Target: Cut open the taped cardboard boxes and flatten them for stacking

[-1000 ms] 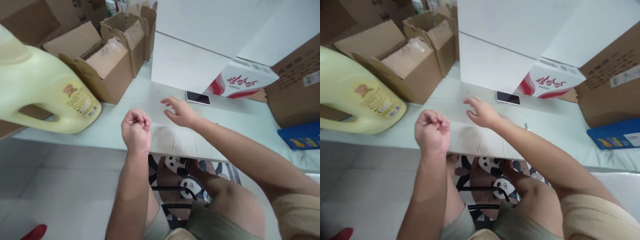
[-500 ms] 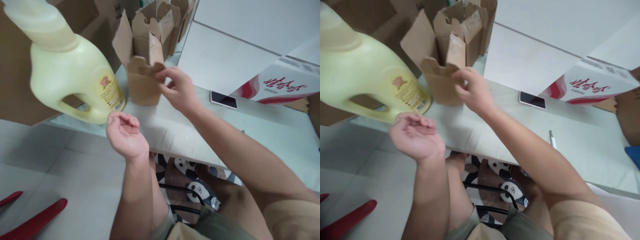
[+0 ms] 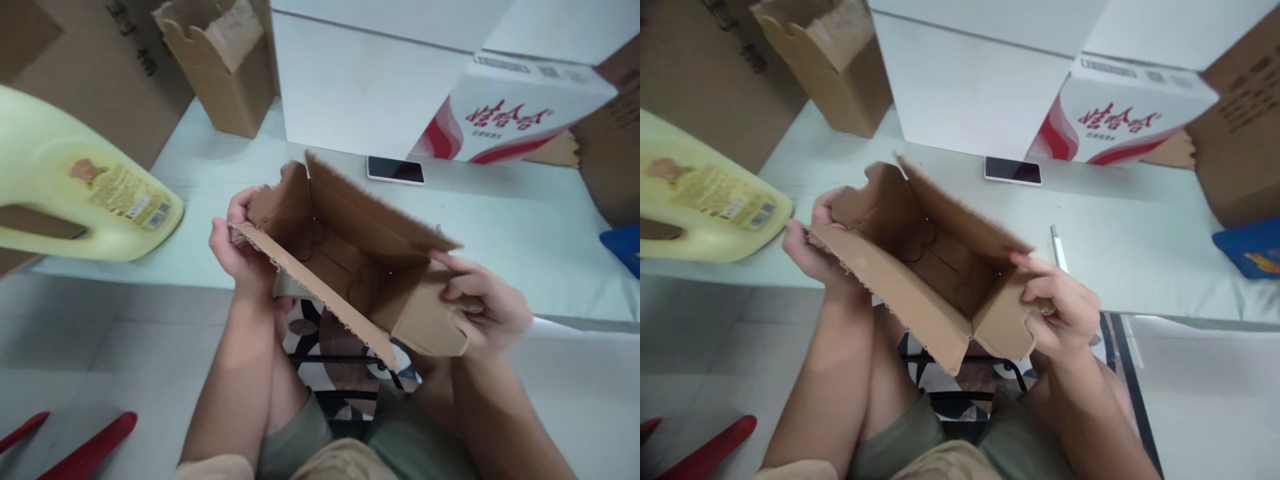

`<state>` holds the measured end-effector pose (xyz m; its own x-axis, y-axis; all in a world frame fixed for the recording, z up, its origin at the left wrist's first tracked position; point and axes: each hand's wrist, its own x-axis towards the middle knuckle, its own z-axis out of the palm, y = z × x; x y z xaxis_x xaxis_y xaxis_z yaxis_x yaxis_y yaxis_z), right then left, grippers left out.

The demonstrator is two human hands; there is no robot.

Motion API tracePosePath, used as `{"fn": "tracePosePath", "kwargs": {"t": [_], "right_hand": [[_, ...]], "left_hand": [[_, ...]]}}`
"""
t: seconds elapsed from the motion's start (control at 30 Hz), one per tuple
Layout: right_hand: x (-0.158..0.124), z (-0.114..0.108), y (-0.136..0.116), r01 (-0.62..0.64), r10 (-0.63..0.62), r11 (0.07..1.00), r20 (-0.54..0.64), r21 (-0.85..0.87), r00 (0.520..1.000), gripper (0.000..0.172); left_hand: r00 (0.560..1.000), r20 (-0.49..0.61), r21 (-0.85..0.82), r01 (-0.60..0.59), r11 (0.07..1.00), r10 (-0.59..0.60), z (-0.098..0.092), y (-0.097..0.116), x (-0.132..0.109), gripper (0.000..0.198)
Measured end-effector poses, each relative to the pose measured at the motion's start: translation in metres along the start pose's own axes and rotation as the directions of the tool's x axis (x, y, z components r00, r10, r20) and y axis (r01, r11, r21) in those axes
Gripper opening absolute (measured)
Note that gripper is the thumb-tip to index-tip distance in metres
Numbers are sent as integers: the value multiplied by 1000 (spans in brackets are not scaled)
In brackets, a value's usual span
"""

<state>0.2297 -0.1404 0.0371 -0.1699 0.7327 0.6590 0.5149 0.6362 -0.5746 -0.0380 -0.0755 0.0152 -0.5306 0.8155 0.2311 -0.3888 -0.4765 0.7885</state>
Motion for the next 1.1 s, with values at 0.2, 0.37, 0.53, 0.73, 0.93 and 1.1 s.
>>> {"fn": "tracePosePath", "kwargs": {"t": [0.2,0.37,0.53,0.73,0.93,1.1], "right_hand": [[-20,-8,41,-177,195,967,-88,182,977,40],[-36,-18,62,-229,236,970,-93,79,967,50],[-34,-33,66,-277,277,961,-97,15,956,50],[-34,-35,73,-296,301,952,-71,72,951,49],[-33,-29,82,-341,346,938,-141,56,928,71],[-38,-31,86,-256,263,951,-19,173,965,32]], "left_hand": [[976,212,189,-96,977,55,28,-31,-21,67],[965,243,237,-155,959,96,51,-61,-28,58],[947,273,171,-220,960,169,71,-63,-40,56],[931,350,247,-201,948,106,65,-46,-48,53],[967,255,444,-134,886,19,45,-58,-46,57],[962,272,451,-104,887,-26,49,-62,-54,71]]}}
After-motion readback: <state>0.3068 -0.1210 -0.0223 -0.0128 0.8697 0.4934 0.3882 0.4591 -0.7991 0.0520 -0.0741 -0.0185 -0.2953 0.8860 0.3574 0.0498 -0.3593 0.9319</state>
